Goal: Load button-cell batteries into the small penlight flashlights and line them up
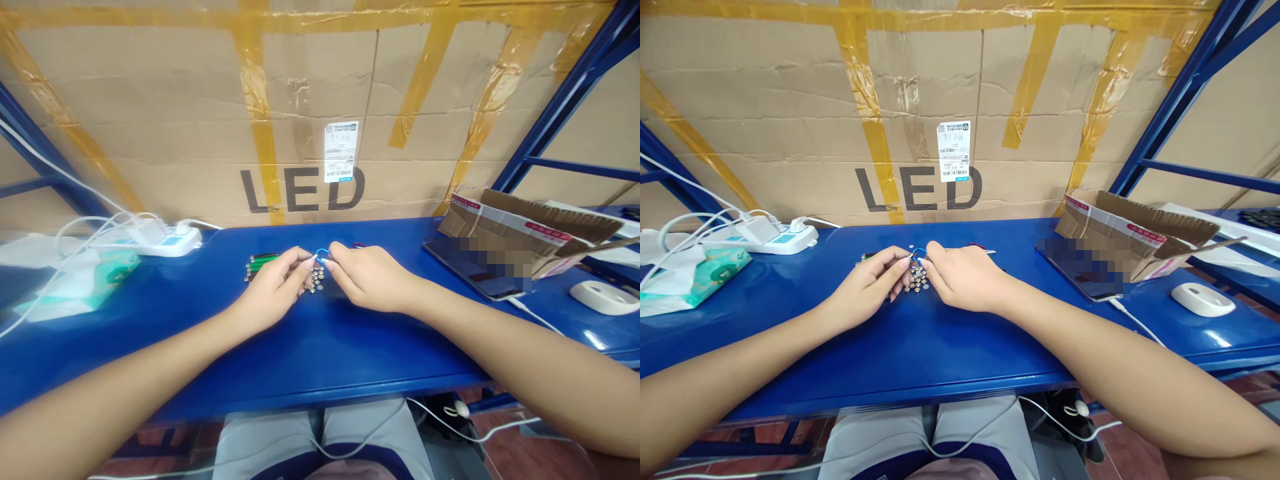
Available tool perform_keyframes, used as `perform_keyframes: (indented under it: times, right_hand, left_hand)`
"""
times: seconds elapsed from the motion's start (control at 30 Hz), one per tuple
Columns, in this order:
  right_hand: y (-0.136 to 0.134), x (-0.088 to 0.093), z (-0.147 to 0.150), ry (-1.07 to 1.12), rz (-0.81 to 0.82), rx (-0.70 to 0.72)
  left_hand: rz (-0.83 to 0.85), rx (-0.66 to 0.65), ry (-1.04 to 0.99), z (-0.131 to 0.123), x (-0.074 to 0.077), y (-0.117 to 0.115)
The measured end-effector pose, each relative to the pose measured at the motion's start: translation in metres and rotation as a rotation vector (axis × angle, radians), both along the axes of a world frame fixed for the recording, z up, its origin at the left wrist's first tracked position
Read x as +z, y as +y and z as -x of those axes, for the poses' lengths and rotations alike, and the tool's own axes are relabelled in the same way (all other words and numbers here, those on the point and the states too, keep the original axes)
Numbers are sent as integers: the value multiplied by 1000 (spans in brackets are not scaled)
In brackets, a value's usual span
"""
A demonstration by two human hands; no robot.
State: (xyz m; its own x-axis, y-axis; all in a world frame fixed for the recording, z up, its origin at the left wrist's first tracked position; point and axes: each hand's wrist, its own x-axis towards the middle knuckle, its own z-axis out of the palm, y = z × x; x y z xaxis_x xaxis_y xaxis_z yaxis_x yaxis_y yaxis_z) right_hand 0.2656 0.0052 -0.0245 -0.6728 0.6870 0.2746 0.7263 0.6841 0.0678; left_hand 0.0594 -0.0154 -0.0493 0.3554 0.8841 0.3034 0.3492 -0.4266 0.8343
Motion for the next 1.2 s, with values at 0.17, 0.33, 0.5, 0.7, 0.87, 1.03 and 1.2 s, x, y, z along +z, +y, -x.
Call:
perform_keyframes:
  times: [0.17, 0.33, 0.5, 0.7, 0.87, 1.03, 1.2]
  right_hand:
    - [6, 0, -4, -4, 71, 26]
    - [9, -4, -5, 84, 188, 13]
    - [10, -6, -5, 130, 230, 34]
    - [10, -7, -6, 148, 234, 44]
    - [9, -5, -5, 150, 251, 44]
    - [8, -4, -4, 132, 235, 41]
    - [13, -8, -5, 105, 181, 120]
  left_hand:
    - [-131, 71, 145, 10, 7, 11]
    - [-291, 178, 273, 31, 15, 31]
    - [-354, 327, 376, 67, 15, 64]
    - [-234, 494, 316, 97, -2, 95]
    - [-141, 493, 418, 110, -18, 106]
    - [-127, 474, 452, 110, -22, 108]
    - [-182, 491, 488, 104, -12, 101]
